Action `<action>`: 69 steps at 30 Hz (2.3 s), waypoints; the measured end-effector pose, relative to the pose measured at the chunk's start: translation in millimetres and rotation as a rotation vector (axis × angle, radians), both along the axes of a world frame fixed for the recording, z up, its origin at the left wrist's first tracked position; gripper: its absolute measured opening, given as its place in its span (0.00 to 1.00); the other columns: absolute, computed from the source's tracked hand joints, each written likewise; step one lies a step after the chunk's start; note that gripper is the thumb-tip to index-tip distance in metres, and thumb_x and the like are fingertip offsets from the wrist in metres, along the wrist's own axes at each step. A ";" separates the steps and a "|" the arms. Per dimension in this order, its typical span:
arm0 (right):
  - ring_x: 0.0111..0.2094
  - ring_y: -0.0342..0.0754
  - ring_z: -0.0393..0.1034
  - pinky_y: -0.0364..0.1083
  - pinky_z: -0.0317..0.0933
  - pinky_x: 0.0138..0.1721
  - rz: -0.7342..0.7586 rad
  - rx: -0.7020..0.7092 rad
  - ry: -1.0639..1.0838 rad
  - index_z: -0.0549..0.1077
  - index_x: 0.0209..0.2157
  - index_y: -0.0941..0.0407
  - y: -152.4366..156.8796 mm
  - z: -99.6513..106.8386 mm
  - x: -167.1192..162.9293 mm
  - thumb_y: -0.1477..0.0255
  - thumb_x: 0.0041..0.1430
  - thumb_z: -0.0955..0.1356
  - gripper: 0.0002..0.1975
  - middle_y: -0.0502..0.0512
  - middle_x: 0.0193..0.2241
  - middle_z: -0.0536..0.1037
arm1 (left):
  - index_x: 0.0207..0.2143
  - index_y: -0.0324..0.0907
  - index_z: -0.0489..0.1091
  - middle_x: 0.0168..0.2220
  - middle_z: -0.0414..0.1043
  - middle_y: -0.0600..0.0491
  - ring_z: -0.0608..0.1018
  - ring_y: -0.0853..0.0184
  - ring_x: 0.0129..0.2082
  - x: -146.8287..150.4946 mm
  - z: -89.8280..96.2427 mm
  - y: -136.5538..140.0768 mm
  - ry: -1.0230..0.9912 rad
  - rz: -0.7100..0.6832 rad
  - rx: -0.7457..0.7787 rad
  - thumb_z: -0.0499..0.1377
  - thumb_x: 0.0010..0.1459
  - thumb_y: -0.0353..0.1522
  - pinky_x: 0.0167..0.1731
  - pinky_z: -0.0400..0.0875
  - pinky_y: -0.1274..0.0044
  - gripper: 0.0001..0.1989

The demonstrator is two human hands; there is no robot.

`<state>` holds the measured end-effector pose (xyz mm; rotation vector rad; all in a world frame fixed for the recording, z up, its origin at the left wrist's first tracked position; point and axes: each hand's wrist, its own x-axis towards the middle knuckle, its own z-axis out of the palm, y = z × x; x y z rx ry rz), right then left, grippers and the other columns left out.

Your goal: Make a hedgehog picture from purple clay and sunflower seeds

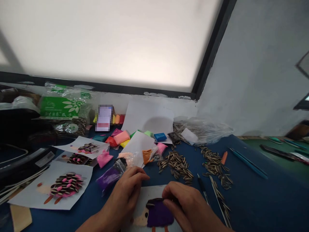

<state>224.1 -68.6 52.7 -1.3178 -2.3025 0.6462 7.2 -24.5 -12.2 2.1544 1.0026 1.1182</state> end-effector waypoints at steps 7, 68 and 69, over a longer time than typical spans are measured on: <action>0.25 0.45 0.68 0.42 0.55 0.26 -0.005 -0.017 0.042 0.63 0.34 0.53 -2.9 -11.5 0.0 0.77 0.66 0.61 0.06 0.49 0.26 0.73 | 0.44 0.48 0.73 0.41 0.73 0.52 0.76 0.63 0.41 -8.6 14.7 -16.5 -0.003 0.037 -0.030 0.48 0.69 0.27 0.40 0.71 0.74 0.14; 0.23 0.43 0.66 0.43 0.53 0.24 0.073 0.611 -0.196 0.70 0.29 0.53 -7.1 -44.8 -6.0 0.78 0.60 0.69 0.07 0.47 0.24 0.70 | 0.38 0.46 0.73 0.34 0.75 0.50 0.74 0.62 0.31 -17.2 2.1 -37.5 0.130 -0.068 0.143 0.44 0.65 0.23 0.31 0.65 0.71 0.19; 0.24 0.43 0.66 0.43 0.53 0.24 0.078 0.605 -0.205 0.69 0.30 0.53 -7.2 -44.1 -6.2 0.79 0.59 0.69 0.07 0.47 0.24 0.70 | 0.38 0.47 0.73 0.34 0.75 0.50 0.74 0.62 0.31 -17.2 1.7 -37.5 0.126 -0.067 0.146 0.44 0.65 0.23 0.31 0.65 0.71 0.19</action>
